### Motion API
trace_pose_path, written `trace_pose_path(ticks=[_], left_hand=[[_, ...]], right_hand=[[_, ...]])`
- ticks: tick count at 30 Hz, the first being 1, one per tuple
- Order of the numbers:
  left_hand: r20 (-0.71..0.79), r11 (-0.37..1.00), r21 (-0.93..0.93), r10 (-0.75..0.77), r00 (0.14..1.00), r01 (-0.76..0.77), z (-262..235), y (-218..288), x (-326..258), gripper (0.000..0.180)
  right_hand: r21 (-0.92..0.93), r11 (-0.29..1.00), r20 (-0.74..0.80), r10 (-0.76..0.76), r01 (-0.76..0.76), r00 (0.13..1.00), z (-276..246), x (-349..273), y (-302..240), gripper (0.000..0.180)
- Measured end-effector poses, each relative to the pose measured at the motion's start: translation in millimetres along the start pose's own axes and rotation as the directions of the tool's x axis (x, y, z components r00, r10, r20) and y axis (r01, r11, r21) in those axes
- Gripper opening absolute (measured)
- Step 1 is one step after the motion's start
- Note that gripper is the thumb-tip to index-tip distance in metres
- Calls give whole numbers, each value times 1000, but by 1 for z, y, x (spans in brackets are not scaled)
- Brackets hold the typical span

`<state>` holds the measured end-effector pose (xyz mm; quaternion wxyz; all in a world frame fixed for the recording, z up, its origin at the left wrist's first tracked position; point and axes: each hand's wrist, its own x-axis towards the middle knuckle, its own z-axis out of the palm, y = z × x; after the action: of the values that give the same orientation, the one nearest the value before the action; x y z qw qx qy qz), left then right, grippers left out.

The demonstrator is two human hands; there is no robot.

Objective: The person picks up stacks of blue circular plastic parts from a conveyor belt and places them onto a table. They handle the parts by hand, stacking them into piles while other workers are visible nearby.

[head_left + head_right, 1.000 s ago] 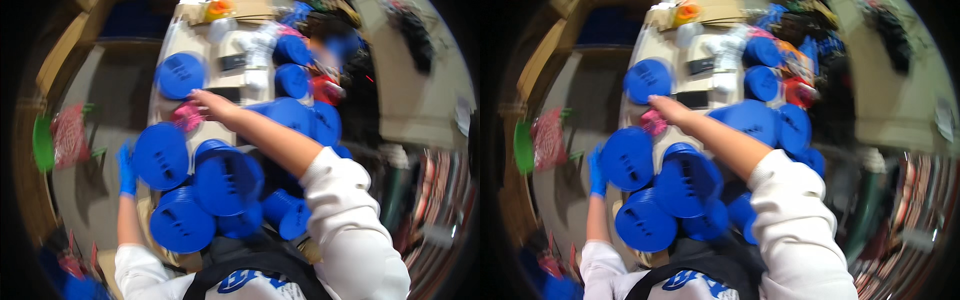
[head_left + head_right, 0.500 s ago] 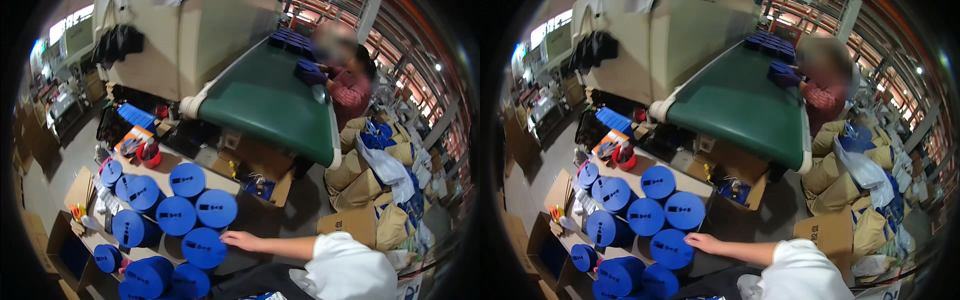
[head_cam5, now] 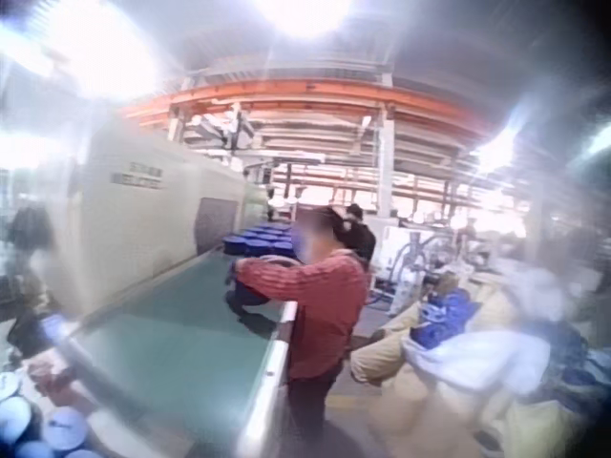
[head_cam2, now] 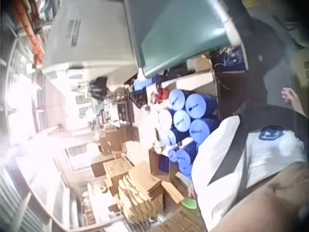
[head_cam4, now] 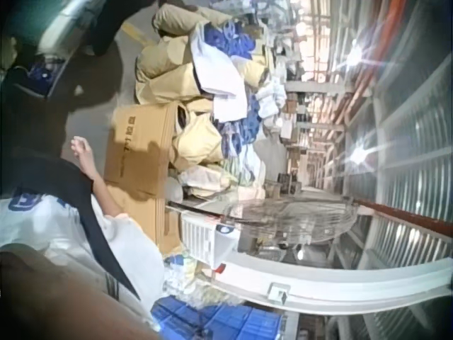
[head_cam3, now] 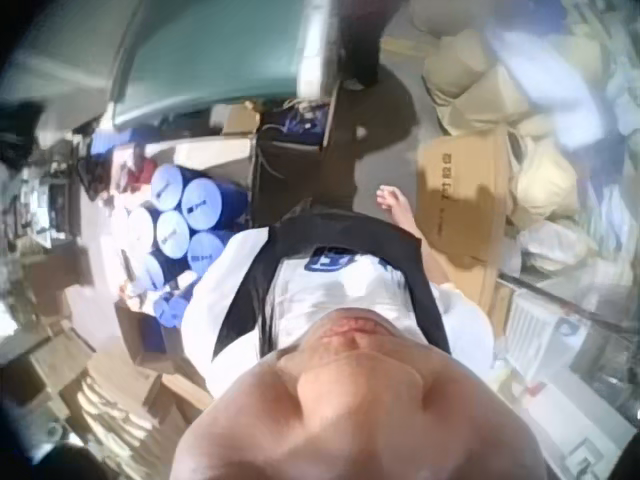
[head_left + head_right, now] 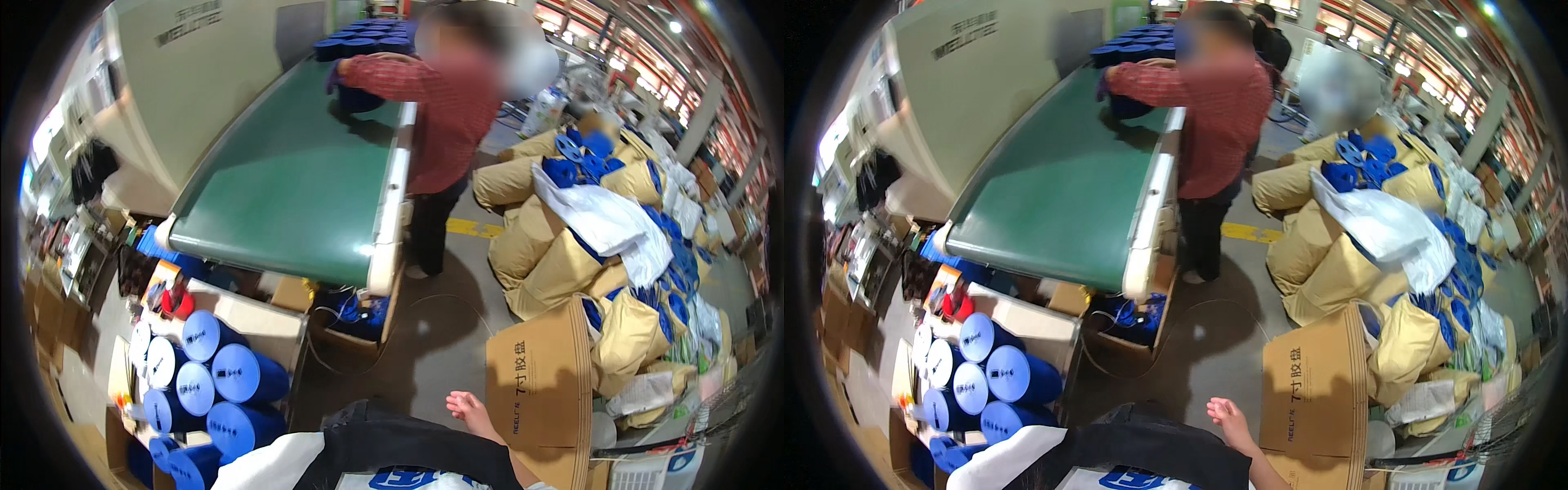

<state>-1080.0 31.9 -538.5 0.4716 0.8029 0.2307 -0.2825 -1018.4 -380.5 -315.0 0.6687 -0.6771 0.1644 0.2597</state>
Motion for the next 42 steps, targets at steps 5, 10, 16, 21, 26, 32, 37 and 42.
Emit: trace_pose_path(ticks=[5, 10, 16, 21, 26, 32, 37, 42], left_hand=[[140, 962, 271, -15, 990, -23, 11, 51, 74, 51], [240, 896, 441, -62, 969, -52, 29, 106, 165, 50], [348, 842, 519, -49, 936, -149, 62, 203, 276, 48], [436, 769, 547, 75, 897, -330, 64, 295, 382, 47], [602, 492, 591, 260, 755, -640, 57, 362, 477, 46], [88, 859, 507, 26, 996, -68, 24, 498, 548, 43], [-118, 929, 360, -46, 992, 86, -17, 612, 548, 42], [-246, 974, 191, -70, 967, 119, 5, 679, 594, 41]], right_hand=[[78, 996, 48, -38, 35, 998, -35, 50, -28, 39], [-293, 925, 155, -205, 243, 966, -89, 147, -72, 36], [-530, 847, 6, -30, 29, 1000, -232, 250, -87, 45], [85, 970, -540, 238, -229, 807, -353, 321, -30, 34], [264, 876, -427, 481, -403, 766, -441, 399, 57, 30], [125, 914, -256, 405, -385, 878, -582, 622, -55, 26], [-335, 942, -311, -75, -36, 947, -581, 828, -255, 28], [-237, 912, 66, -329, 335, 942, -487, 987, -497, 32]])
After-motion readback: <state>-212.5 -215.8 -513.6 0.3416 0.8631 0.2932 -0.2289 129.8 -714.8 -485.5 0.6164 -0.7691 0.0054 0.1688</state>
